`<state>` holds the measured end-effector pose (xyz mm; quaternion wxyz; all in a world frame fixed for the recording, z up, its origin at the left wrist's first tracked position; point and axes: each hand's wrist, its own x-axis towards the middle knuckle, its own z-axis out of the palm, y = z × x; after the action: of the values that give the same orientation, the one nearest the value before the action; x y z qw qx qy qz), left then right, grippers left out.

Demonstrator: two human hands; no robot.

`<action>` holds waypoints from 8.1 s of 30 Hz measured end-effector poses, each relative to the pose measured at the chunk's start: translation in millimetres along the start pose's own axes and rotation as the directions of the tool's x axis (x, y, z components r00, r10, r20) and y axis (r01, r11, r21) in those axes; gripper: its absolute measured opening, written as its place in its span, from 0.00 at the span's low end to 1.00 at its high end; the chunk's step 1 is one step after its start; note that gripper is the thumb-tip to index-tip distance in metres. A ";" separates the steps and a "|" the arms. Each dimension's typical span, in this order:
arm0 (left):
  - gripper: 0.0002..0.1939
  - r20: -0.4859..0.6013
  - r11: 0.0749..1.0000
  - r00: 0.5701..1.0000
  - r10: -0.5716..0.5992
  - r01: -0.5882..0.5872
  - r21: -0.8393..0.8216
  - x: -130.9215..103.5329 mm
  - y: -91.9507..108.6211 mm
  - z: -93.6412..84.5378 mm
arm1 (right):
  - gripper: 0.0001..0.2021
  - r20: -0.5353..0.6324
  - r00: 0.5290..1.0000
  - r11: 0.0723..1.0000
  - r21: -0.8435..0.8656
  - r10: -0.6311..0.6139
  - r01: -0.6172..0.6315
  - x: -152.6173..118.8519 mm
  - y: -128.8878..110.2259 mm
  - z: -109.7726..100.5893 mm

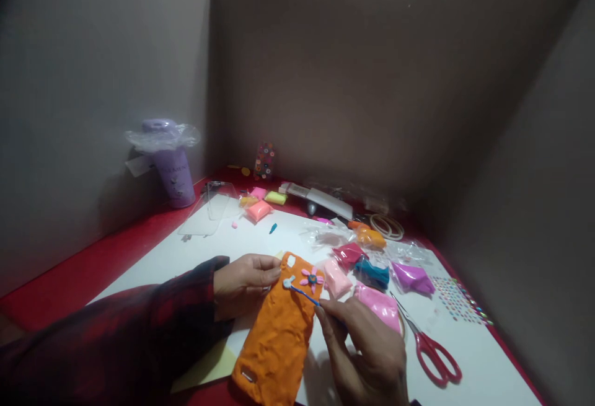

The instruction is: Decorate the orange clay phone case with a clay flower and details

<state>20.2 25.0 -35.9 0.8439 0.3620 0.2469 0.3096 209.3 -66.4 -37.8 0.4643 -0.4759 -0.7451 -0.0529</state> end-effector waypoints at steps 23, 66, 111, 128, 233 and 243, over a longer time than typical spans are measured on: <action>0.17 -0.075 0.997 0.996 -0.050 0.054 0.049 -8.7 11.4 11.5 | 0.08 0.055 0.998 0.998 0.069 0.001 -0.005 0.5 0.3 -1.1; 0.16 -0.001 1.000 1.000 -0.031 0.031 0.000 0.8 1.4 -2.1 | 0.07 0.000 1.000 0.999 0.036 -0.028 0.028 2.9 -3.4 -2.6; 0.16 0.001 0.999 0.999 -0.043 0.043 -0.008 0.7 1.1 -3.4 | 0.09 0.004 1.000 0.999 0.044 0.000 0.000 -1.9 1.2 -0.7; 0.17 -0.076 0.996 0.994 -0.076 0.080 0.047 -8.9 13.6 11.7 | 0.07 -0.053 0.998 0.998 0.046 0.043 -0.041 0.5 -4.3 -2.6; 0.20 -0.063 0.991 0.993 -0.098 0.103 0.082 -9.3 14.3 9.8 | 0.08 -0.002 1.000 0.998 0.064 -0.015 0.015 4.4 -3.5 -2.2; 0.19 -0.054 0.992 0.994 -0.092 0.096 0.083 -9.4 14.0 9.0 | 0.08 0.001 1.000 0.997 0.071 -0.018 0.018 5.2 -4.8 -2.4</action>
<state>14.7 21.9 -17.9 0.8349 0.3777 0.2978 0.2676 206.6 -66.9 -30.8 0.4797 -0.4523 -0.7513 -0.0301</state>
